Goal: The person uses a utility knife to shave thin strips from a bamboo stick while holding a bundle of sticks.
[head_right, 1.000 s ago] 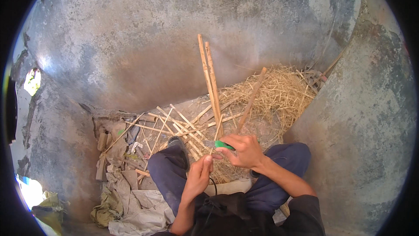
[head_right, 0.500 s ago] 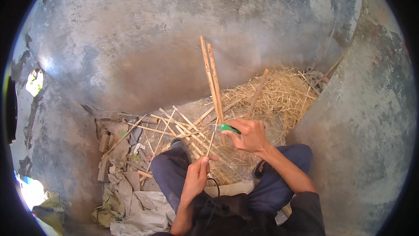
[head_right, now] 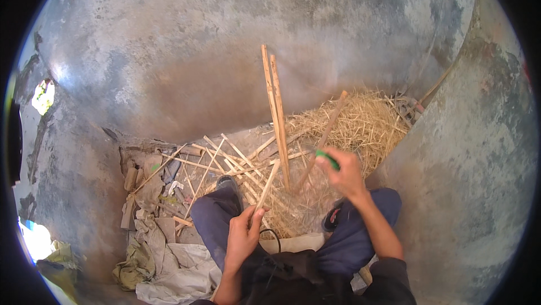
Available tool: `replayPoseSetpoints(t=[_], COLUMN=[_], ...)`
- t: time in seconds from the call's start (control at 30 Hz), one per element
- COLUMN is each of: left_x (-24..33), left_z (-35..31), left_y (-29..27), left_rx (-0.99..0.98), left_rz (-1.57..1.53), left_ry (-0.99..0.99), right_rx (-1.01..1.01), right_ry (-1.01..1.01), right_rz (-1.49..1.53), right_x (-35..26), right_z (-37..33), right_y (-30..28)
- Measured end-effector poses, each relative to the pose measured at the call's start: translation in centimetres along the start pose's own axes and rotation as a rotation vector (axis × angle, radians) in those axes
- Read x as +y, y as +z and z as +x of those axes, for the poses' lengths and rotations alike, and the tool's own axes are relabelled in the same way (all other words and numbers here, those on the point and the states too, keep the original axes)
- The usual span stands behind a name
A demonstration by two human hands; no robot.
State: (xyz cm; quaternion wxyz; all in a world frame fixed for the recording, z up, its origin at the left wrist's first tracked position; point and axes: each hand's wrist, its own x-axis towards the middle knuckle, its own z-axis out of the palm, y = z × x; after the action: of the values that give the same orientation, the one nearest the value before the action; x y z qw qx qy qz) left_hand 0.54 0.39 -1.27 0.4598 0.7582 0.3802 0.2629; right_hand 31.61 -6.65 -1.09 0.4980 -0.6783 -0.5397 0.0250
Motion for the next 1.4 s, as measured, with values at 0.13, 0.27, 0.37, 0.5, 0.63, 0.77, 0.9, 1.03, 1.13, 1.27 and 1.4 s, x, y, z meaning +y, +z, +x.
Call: replayPoseSetpoints(t=[0.13,0.27,0.37,0.5,0.63,0.77,0.9,1.03,1.13,1.27,1.4], left_x=[2.1,2.9,3.9,4.1,4.4,4.8,4.8,2.1,1.2,2.1,3.3], left_z=[0.5,0.5,0.4,0.4,0.4,-0.5,-2.1,-2.3,-0.6,1.8,3.8], left_y=[0.6,1.5,1.7,1.9,1.4,0.7,-0.6,-1.6,-0.9,-1.0,-1.6], left_rx=[0.012,-0.022,0.001,-0.006,-0.059,-0.089,-0.115,-0.091,-0.037,-0.021,-0.097], left_rz=[0.046,0.079,0.097,0.101,0.076,0.008,0.017,0.199,0.339,0.415,0.433], left_ry=[0.075,0.124,0.158,0.134,0.098,0.042,-0.002,0.008,0.095,0.22,0.276], right_rx=[-0.062,-0.113,-0.127,-0.085,-0.044,0.009,0.466,0.27,0.098,-0.184,-0.256], right_ry=[-0.268,-0.294,-0.32,-0.377,-0.415,-0.474,-0.085,0.18,0.175,0.203,0.229], right_rz=[0.014,-0.032,-0.075,-0.08,-0.155,-0.246,-0.212,-0.202,-0.001,0.165,0.376], right_x=[-3.0,-4.7,-5.1,-5.0,-4.4,-4.5,1.5,1.1,-0.2,-3.5,-3.2], right_z=[-2.5,-3.0,-3.2,-3.3,-2.8,-1.4,1.8,3.5,2.5,0.5,-0.9], right_y=[2.3,2.7,2.5,2.7,2.3,0.6,-3.2,-7.0,-4.9,-2.0,0.3])
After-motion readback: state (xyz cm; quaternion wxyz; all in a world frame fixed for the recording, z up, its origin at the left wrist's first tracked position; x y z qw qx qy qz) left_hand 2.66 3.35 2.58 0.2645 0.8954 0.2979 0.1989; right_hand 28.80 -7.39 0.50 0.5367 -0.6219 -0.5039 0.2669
